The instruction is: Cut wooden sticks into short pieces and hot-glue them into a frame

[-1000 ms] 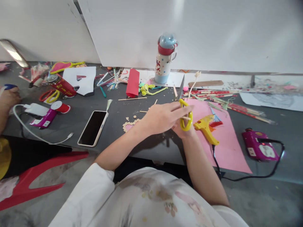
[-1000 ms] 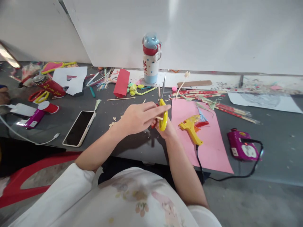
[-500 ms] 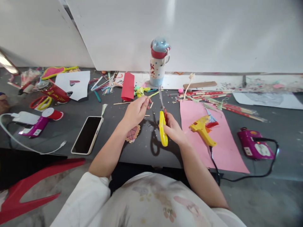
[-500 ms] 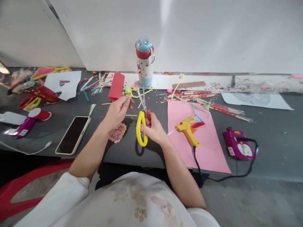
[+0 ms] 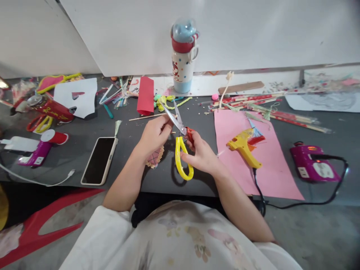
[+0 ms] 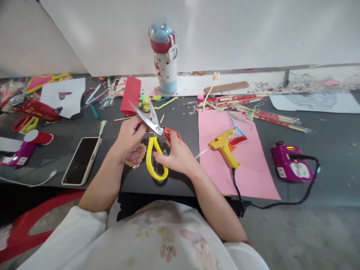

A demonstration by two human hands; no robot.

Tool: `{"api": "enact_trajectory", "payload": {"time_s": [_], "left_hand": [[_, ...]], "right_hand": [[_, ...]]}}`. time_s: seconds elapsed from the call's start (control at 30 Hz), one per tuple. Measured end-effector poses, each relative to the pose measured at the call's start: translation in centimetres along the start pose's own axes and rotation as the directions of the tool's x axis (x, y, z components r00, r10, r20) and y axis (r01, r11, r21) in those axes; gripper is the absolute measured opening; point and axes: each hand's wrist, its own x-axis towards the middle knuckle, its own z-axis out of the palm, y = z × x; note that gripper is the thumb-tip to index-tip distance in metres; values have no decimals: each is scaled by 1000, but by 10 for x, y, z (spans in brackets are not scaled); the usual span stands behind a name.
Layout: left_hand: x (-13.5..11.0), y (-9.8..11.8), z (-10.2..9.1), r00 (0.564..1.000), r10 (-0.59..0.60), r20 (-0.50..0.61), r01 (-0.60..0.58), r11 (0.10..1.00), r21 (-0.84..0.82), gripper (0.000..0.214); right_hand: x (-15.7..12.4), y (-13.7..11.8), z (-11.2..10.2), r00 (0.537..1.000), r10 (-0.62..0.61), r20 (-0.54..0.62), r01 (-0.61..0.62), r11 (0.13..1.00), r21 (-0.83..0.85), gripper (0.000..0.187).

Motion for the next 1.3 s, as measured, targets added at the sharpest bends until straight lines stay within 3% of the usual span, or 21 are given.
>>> {"api": "enact_trajectory", "payload": {"time_s": [0.33, 0.97, 1.3], "left_hand": [[-2, 3, -1, 999, -19, 38, 18, 999, 29, 21], [-3, -3, -3, 998, -38, 53, 38, 999, 9, 26], [0, -1, -6, 996, -28, 80, 22, 996, 82, 30]], "right_hand": [[-2, -2, 0, 1000, -1, 7, 1, 1000, 9, 51], [-1, -2, -2, 999, 19, 37, -19, 1000, 4, 53], [-1, 4, -2, 996, 24, 89, -34, 993, 110, 35]]}}
